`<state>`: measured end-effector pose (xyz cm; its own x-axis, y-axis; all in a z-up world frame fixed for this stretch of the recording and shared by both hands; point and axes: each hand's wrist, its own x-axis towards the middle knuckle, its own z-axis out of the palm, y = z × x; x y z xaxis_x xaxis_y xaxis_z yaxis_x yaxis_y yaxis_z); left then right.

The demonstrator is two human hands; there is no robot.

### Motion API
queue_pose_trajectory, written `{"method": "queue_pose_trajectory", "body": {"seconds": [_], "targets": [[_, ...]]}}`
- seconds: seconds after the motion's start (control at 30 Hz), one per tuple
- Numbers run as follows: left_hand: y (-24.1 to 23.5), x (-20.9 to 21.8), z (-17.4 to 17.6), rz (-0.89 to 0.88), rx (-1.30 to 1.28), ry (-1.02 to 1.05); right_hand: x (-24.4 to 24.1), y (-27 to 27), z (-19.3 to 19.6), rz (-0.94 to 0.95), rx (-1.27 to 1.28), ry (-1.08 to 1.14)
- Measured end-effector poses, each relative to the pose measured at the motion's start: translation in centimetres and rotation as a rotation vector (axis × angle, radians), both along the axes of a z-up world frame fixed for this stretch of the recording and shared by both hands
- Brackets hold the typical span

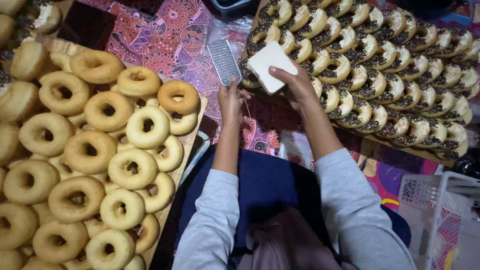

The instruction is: The person grates a white block over rows of doughnuts using a handheld grater, then picks up doughnuts one by one and places them into small plastic bags.

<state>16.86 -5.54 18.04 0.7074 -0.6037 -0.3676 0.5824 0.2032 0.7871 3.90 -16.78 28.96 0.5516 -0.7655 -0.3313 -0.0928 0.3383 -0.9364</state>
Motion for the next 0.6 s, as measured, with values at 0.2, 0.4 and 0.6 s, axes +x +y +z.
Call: {"method": "queue_pose_trajectory", "body": {"seconds": [0.2,0.4,0.6], "targets": [[1.3,-0.3,1.2,0.033,-0.044,0.005,-0.8,-0.5,3.0,-0.051,0.061,0.119],[5.3,-1.4,3.2,-0.148,-0.149,0.003,-4.8,-1.4,9.0,-0.184,-0.323,0.07],[4.5,-3.9,4.4,-0.349,-0.181,-0.009,-4.1,0.0,9.1,-0.065,-0.848,0.477]]}}
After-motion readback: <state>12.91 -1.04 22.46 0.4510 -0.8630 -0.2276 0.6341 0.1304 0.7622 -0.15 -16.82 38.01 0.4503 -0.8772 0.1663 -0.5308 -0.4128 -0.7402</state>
